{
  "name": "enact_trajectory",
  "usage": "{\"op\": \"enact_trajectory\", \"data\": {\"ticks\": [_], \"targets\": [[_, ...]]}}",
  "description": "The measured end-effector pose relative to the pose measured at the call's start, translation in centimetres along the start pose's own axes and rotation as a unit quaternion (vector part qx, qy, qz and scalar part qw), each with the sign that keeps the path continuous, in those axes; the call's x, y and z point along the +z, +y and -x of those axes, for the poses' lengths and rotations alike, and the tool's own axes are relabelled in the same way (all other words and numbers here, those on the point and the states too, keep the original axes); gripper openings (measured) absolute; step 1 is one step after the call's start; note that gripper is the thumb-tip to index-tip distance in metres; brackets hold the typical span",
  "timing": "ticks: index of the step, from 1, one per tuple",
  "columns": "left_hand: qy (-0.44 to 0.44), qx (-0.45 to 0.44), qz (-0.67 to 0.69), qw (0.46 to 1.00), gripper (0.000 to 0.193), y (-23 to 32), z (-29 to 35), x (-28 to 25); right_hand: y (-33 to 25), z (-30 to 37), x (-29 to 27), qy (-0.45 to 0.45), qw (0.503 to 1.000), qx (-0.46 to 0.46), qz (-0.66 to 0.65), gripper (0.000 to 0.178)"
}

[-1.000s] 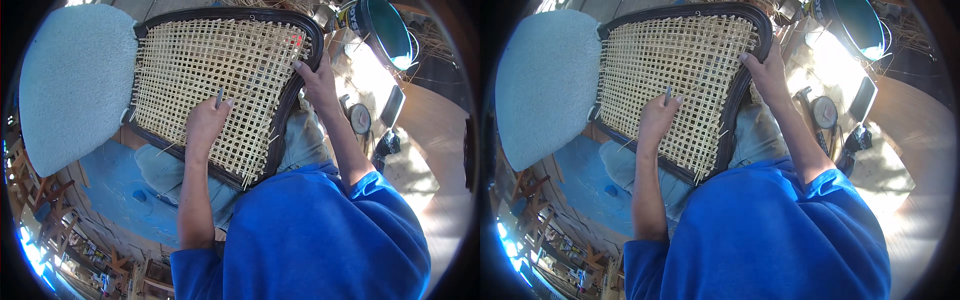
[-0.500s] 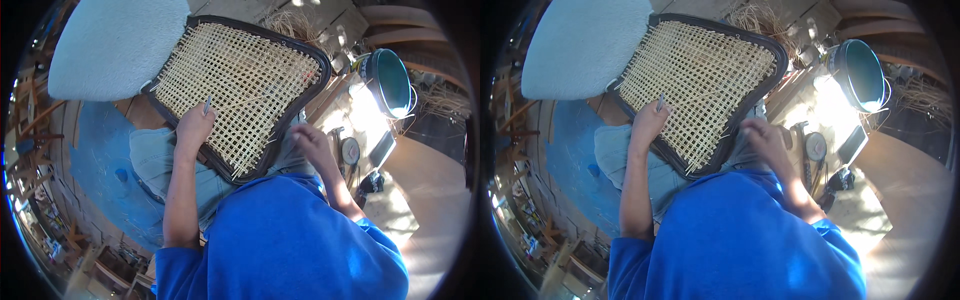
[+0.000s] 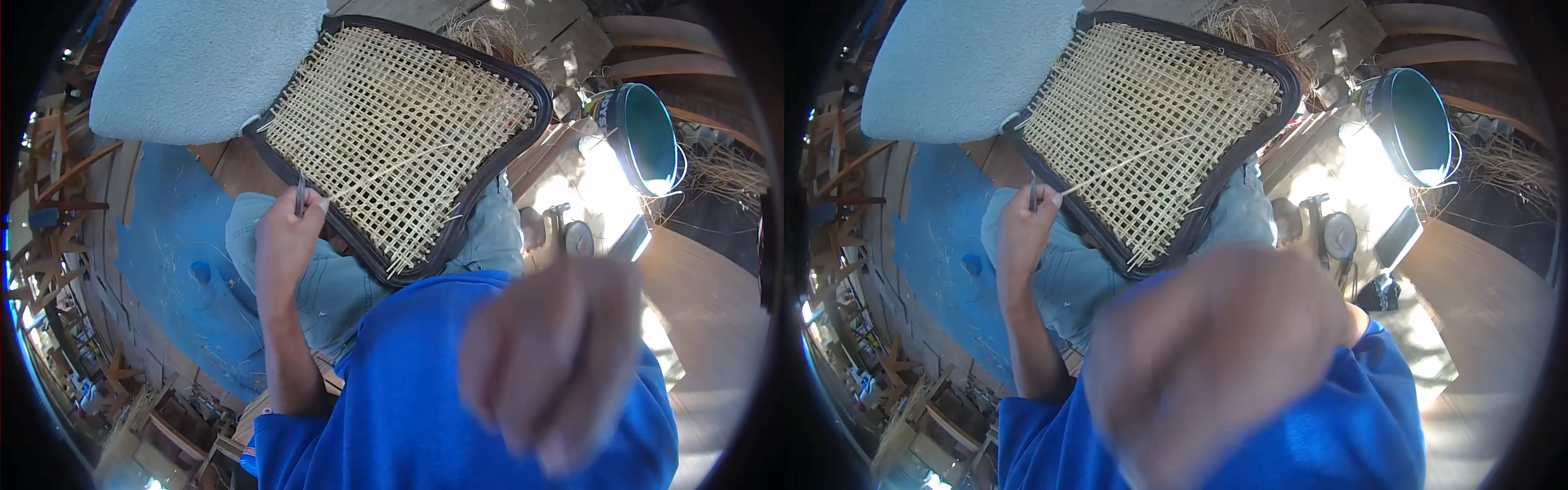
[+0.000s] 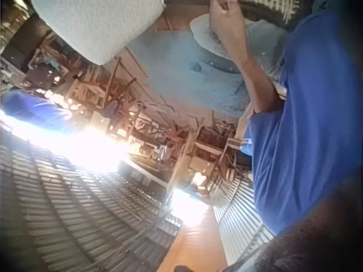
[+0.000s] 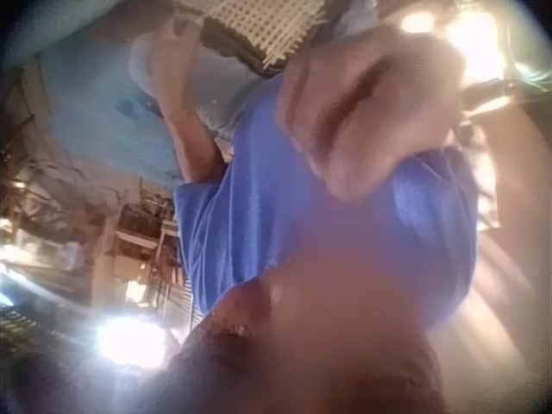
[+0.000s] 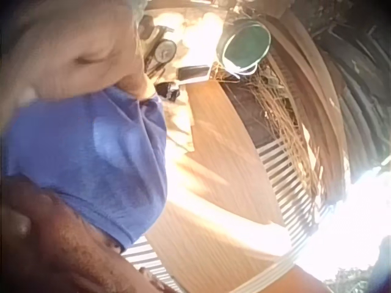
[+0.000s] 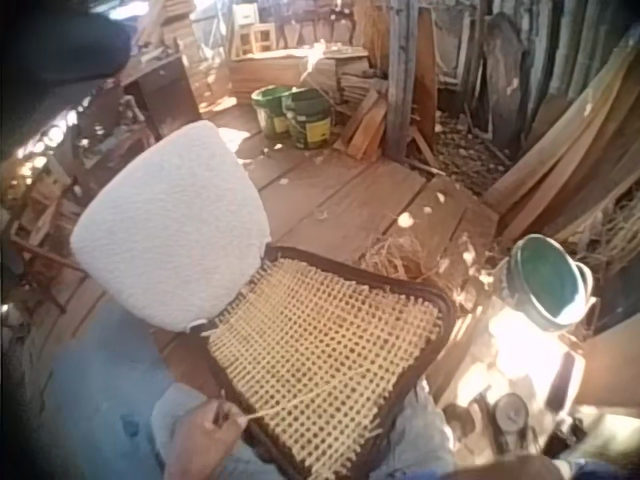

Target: Repairing the cane mesh of a chair seat using a tool and new rattan strips.

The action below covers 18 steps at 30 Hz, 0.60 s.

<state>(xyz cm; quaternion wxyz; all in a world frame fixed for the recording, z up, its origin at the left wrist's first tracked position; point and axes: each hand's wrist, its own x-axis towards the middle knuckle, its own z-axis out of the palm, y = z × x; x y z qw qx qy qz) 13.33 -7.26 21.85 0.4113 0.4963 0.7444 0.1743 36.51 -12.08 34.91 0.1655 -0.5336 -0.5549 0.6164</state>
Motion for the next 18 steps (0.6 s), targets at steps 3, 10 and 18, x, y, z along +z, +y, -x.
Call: {"op": "enact_trajectory", "data": {"ticks": [3, 10, 18], "targets": [[-0.100, 0.014, 0.052, 0.994, 0.013, 3.0, 2.8, -1.0, 6.1, -10.6, -0.1, 0.029, 0.933, -0.349, -0.084, 0.027], [-0.023, 0.015, 0.120, 0.992, 0.009, 3.8, -0.7, -0.3, 9.1, -15.5, -0.6, -0.071, 0.955, -0.280, 0.072, 0.024], [-0.257, -0.038, 0.121, 0.958, 0.029, 2.9, -7.2, 8.7, 10.5, -14.5, -9.7, 0.113, 0.938, -0.268, -0.187, 0.020]]}}
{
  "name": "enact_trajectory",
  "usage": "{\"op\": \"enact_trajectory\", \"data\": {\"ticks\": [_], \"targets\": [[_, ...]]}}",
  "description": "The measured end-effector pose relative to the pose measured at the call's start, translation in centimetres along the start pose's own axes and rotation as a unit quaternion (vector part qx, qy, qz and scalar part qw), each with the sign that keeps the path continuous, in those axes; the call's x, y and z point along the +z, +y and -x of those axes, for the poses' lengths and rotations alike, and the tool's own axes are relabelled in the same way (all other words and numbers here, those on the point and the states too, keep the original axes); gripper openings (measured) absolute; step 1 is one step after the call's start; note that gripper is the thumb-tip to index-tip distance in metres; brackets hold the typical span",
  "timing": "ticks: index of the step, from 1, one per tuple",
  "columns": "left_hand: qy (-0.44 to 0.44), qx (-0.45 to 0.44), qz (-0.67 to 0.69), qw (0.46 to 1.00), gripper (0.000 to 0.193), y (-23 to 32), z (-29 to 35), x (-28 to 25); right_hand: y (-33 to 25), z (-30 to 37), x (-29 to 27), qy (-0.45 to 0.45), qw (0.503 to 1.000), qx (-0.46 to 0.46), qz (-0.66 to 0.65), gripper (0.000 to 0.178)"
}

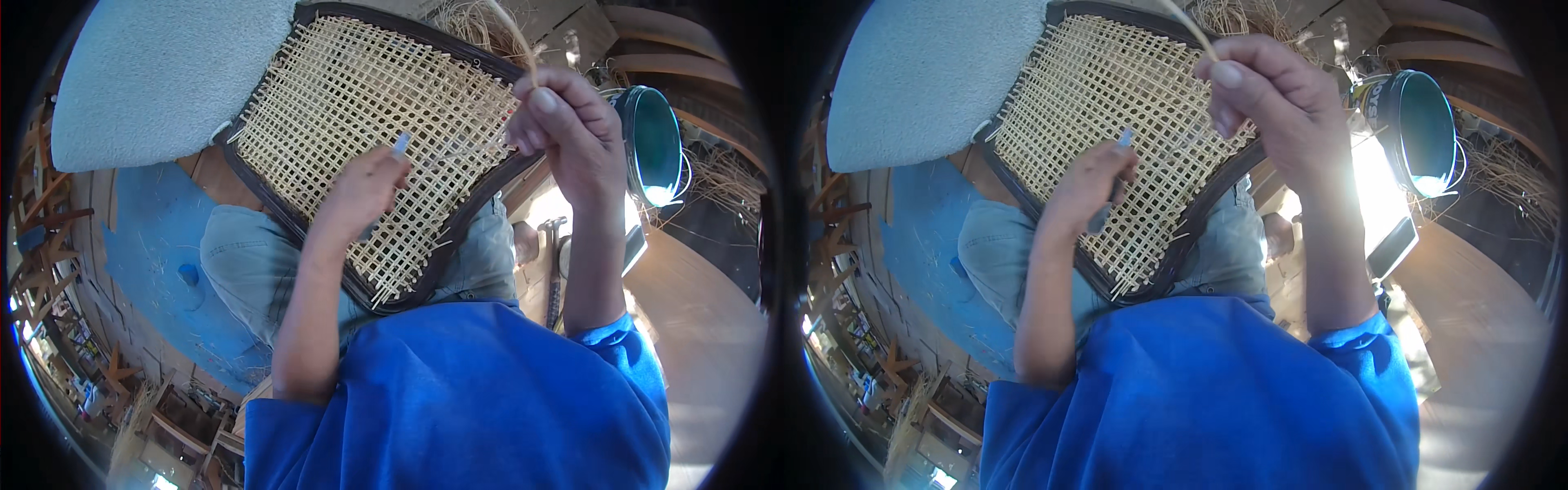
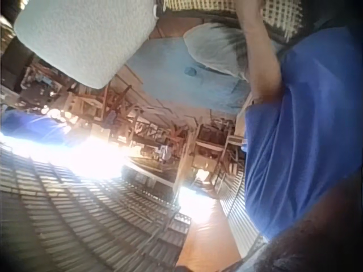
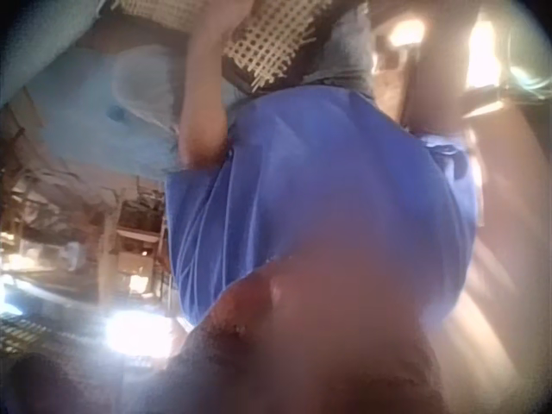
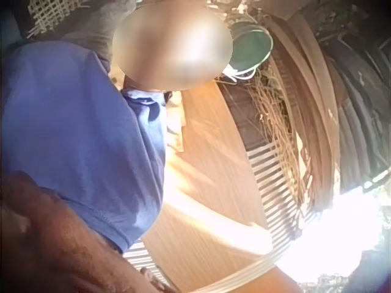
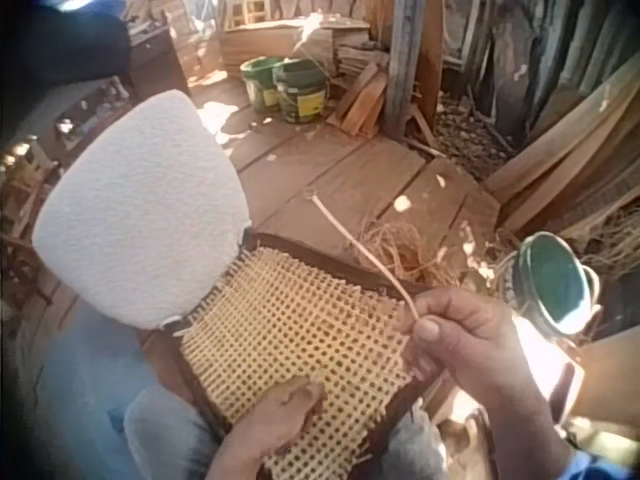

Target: Repairing the cane mesh of a chair seat using a tool and new rattan strips.

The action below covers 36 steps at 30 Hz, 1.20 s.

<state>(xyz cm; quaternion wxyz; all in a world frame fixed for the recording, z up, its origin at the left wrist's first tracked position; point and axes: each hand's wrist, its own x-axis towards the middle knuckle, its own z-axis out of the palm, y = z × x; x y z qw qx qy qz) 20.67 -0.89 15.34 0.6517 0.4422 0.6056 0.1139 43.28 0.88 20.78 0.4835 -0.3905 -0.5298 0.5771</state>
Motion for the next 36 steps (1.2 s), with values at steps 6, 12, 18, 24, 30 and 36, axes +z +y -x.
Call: {"op": "enact_trajectory", "data": {"ticks": [6, 12, 18, 24, 30, 36], "targets": [[-0.111, 0.090, -0.135, 0.980, 0.027, 0.1, -4.9, 5.0, -0.6, -0.9, 1.5, 0.059, 0.998, 0.025, -0.004, 0.019], [-0.049, -0.010, -0.132, 0.990, 0.031, -0.9, -1.8, 0.6, 3.1, -2.2, 1.6, -0.132, 0.913, 0.116, 0.369, 0.018], [-0.035, 0.057, -0.408, 0.911, 0.028, -1.7, -1.2, -0.4, 6.8, -2.0, -0.3, -0.241, 0.854, 0.187, 0.422, 0.023], [-0.038, 0.015, -0.479, 0.877, 0.031, 0.3, -1.8, 0.9, 6.6, -2.5, 0.2, -0.219, 0.800, 0.170, 0.532, 0.017], [-0.088, 0.050, -0.498, 0.861, 0.026, 2.0, -2.5, 1.8, 6.1, -3.1, 0.4, -0.211, 0.773, 0.110, 0.589, 0.014], [0.006, 0.184, -0.509, 0.841, 0.020, -0.6, -1.7, 3.6, 6.1, -3.4, 1.1, -0.239, 0.731, 0.097, 0.632, 0.013]]}}
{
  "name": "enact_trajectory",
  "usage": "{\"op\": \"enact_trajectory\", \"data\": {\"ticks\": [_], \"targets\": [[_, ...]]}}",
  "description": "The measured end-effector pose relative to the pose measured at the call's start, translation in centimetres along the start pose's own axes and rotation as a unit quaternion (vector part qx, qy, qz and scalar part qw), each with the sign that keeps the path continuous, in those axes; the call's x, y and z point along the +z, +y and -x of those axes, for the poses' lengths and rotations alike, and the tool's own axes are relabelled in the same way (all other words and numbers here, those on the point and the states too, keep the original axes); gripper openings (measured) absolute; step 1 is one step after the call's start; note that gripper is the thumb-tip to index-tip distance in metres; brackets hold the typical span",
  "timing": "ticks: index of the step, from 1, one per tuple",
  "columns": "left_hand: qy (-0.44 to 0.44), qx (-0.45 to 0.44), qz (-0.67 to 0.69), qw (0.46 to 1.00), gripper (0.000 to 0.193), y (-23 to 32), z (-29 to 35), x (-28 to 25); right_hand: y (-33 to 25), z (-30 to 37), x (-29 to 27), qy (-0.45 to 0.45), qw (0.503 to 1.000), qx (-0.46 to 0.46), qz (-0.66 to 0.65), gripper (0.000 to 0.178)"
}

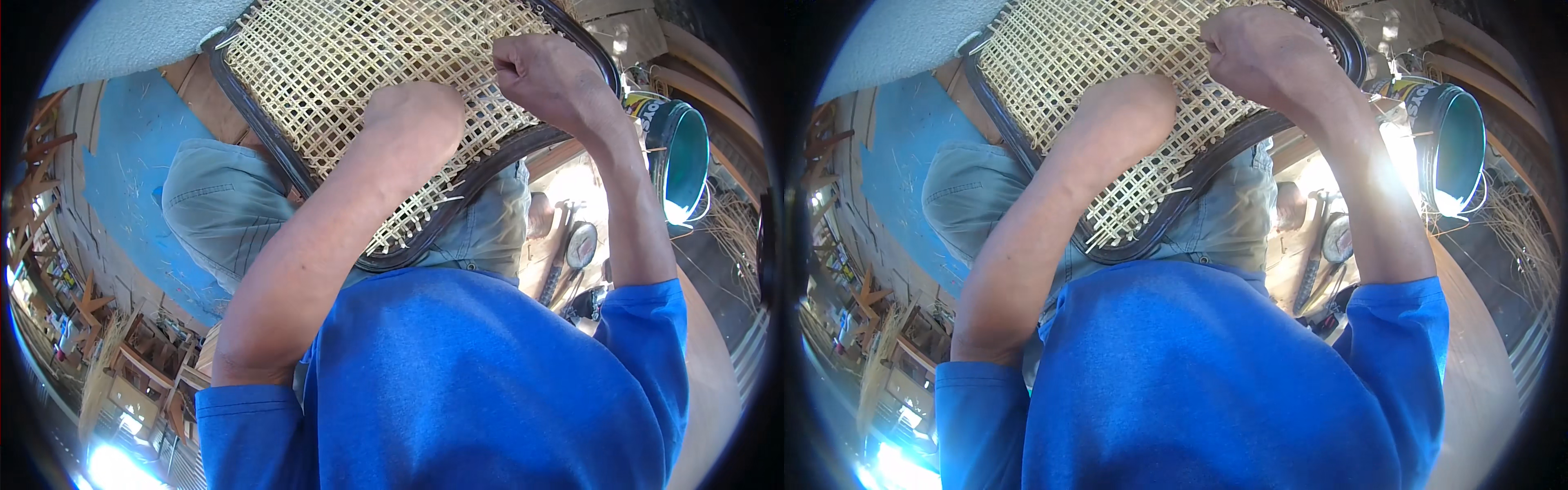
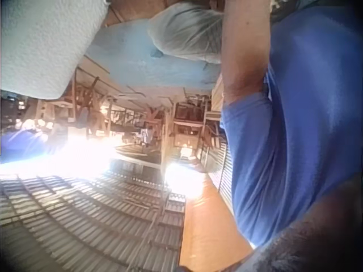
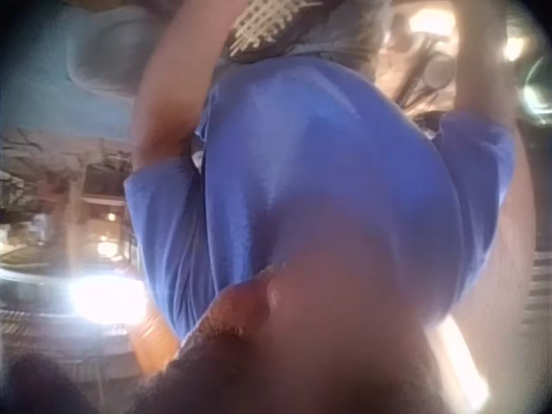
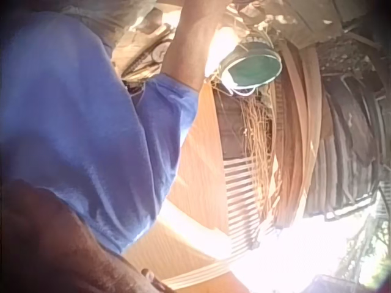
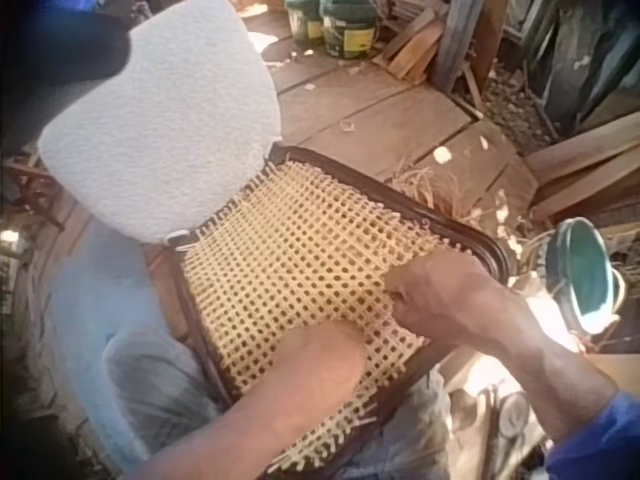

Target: Repairing the cane mesh of a chair seat using a tool and new rattan strips.

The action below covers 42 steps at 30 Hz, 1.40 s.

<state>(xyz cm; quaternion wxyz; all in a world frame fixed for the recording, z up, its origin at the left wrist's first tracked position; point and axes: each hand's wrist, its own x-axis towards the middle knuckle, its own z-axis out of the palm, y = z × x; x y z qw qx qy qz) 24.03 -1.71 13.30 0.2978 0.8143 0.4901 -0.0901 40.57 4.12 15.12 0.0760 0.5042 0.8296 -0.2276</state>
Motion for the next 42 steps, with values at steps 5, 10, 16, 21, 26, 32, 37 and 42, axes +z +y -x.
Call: {"op": "enact_trajectory", "data": {"ticks": [5, 10, 16, 21, 26, 32, 37, 42], "targets": [[0.045, -0.109, 0.046, 0.992, 0.018, 1.1, 0.6, 0.5, 2.0, -0.4, 2.0, 0.004, 0.999, -0.026, -0.018, 0.018], [0.005, -0.112, -0.005, 0.994, 0.021, -0.3, 0.5, -0.7, -1.1, -0.1, 3.1, 0.030, 0.998, -0.047, 0.040, 0.020], [-0.008, -0.245, 0.018, 0.969, 0.029, -4.7, 8.1, -5.3, -5.2, -0.7, 2.9, -0.003, 0.961, -0.132, -0.245, 0.041], [0.012, -0.190, 0.031, 0.981, 0.027, -3.5, 4.5, -3.4, -1.7, -0.6, 2.0, -0.018, 0.976, -0.040, -0.213, 0.026], [-0.055, -0.132, 0.004, 0.990, 0.031, -2.1, 1.1, -2.1, -0.5, -1.0, 3.0, -0.014, 0.986, -0.018, -0.162, 0.022], [-0.077, -0.085, -0.064, 0.991, 0.020, -1.4, 0.6, -3.7, -0.2, -1.5, 3.2, -0.019, 0.989, -0.018, -0.147, 0.016], [-0.059, -0.106, -0.015, 0.993, 0.018, -0.4, 0.0, -2.0, -0.5, -1.6, 3.8, 0.014, 0.996, -0.062, -0.067, 0.016], [0.056, -0.133, 0.007, 0.990, 0.016, -0.3, 1.0, 0.3, -2.3, -1.3, 4.8, 0.006, 0.998, -0.040, 0.042, 0.014]]}}
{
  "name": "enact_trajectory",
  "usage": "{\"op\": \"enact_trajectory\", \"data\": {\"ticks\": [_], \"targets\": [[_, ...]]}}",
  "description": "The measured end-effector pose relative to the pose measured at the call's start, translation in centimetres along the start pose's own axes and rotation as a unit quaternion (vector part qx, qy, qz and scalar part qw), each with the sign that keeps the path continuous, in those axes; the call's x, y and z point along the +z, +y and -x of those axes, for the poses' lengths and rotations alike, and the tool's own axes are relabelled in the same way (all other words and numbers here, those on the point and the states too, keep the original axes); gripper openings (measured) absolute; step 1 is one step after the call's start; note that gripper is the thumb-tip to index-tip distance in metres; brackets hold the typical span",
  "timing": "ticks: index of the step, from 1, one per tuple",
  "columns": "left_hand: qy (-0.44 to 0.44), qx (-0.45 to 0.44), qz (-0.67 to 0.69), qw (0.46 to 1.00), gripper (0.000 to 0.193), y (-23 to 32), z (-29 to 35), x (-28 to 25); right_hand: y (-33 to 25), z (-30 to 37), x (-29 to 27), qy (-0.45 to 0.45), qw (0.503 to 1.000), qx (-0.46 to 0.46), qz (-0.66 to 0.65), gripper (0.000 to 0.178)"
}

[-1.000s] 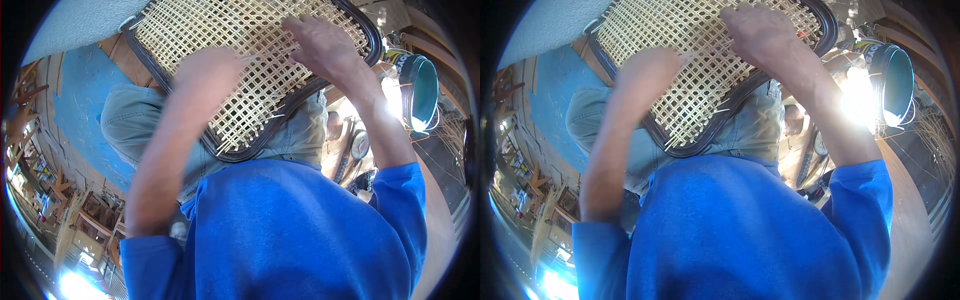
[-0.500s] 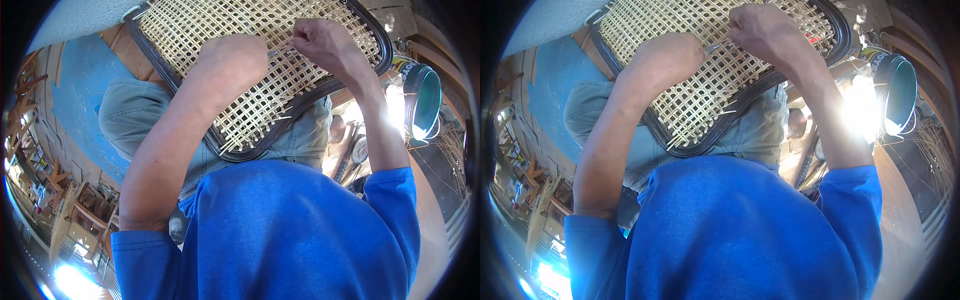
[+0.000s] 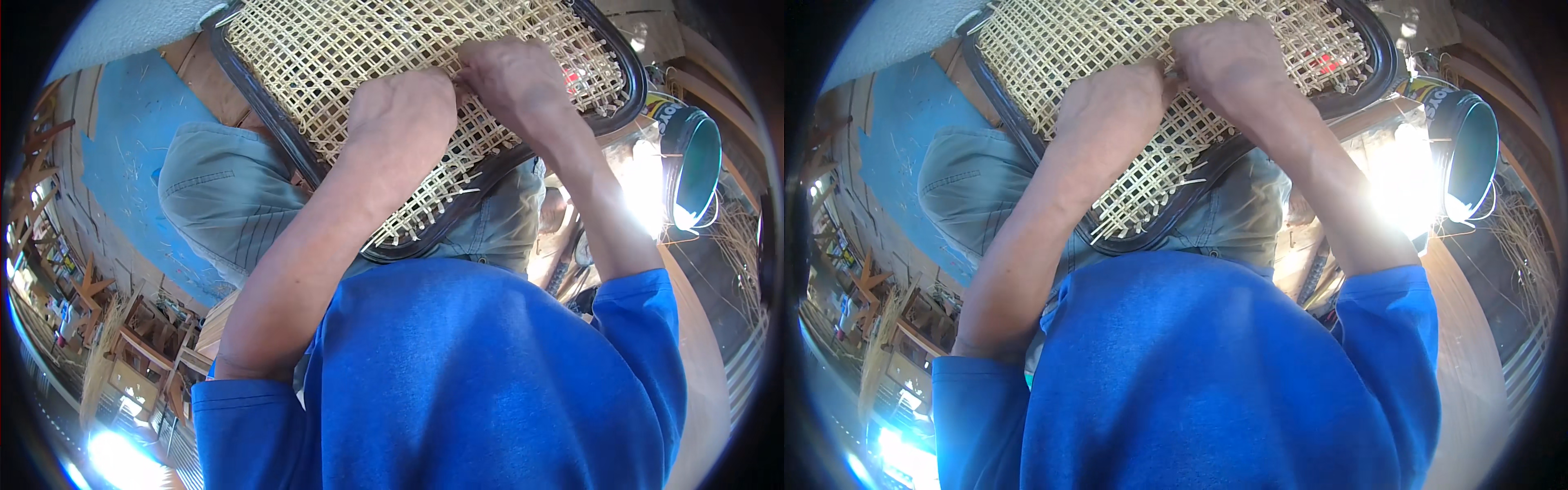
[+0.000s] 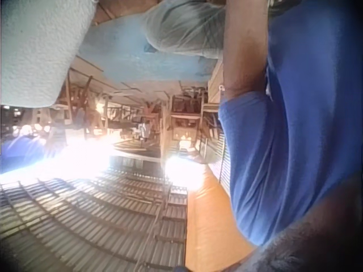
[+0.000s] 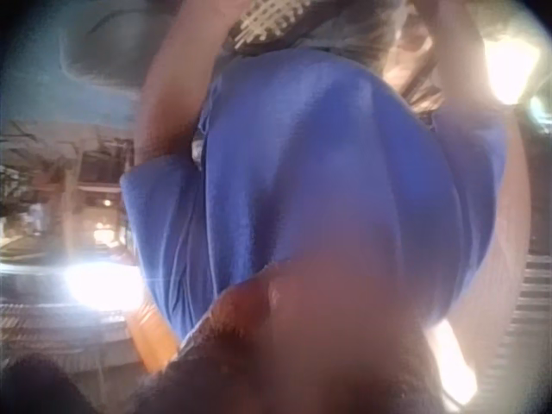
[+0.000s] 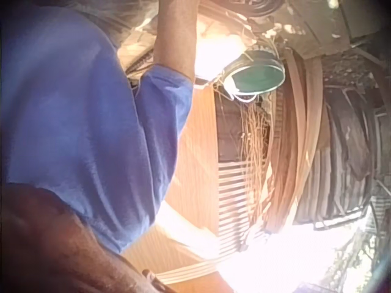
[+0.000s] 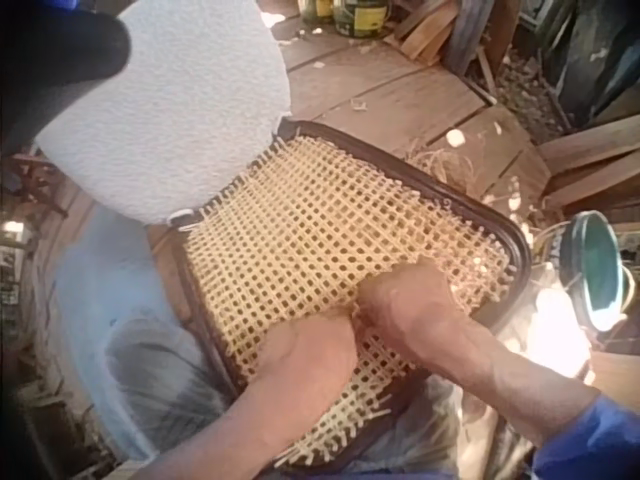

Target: Repairing the cane mesh of a chair seat using a tool and new rattan strips.

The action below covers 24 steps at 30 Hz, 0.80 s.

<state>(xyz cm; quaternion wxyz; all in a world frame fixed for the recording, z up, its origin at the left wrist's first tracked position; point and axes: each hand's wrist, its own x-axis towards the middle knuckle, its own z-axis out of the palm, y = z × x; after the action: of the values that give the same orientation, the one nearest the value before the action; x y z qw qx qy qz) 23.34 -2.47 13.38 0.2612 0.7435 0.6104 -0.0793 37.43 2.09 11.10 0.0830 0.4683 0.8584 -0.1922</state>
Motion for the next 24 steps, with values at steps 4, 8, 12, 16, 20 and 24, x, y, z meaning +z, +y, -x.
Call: {"op": "enact_trajectory", "data": {"ticks": [4, 8, 12, 16, 20, 24], "targets": [[-0.034, 0.009, -0.009, 0.999, 0.016, -0.4, -0.7, -1.2, 0.5, 0.5, 0.3, 0.071, 0.992, -0.037, -0.094, 0.008], [-0.018, 0.005, 0.005, 1.000, 0.021, -0.3, -1.1, -1.0, 0.9, 0.6, 1.9, 0.108, 0.984, -0.093, -0.106, 0.014], [-0.015, 0.026, 0.011, 0.999, 0.025, -2.9, 0.6, -1.3, 0.5, 1.4, 1.2, 0.102, 0.989, -0.022, -0.104, 0.024], [-0.020, -0.048, 0.026, 0.998, 0.027, -3.7, 1.4, -1.3, 0.8, 2.1, 1.6, 0.105, 0.990, -0.030, -0.089, 0.029], [-0.004, -0.031, -0.090, 0.995, 0.026, -7.5, 2.1, -2.0, 0.2, 2.2, 1.3, 0.088, 0.987, -0.011, -0.131, 0.031], [0.045, -0.111, -0.035, 0.992, 0.029, -7.5, 2.9, -4.8, -2.2, 0.1, -1.7, 0.116, 0.988, -0.015, -0.104, 0.026]]}}
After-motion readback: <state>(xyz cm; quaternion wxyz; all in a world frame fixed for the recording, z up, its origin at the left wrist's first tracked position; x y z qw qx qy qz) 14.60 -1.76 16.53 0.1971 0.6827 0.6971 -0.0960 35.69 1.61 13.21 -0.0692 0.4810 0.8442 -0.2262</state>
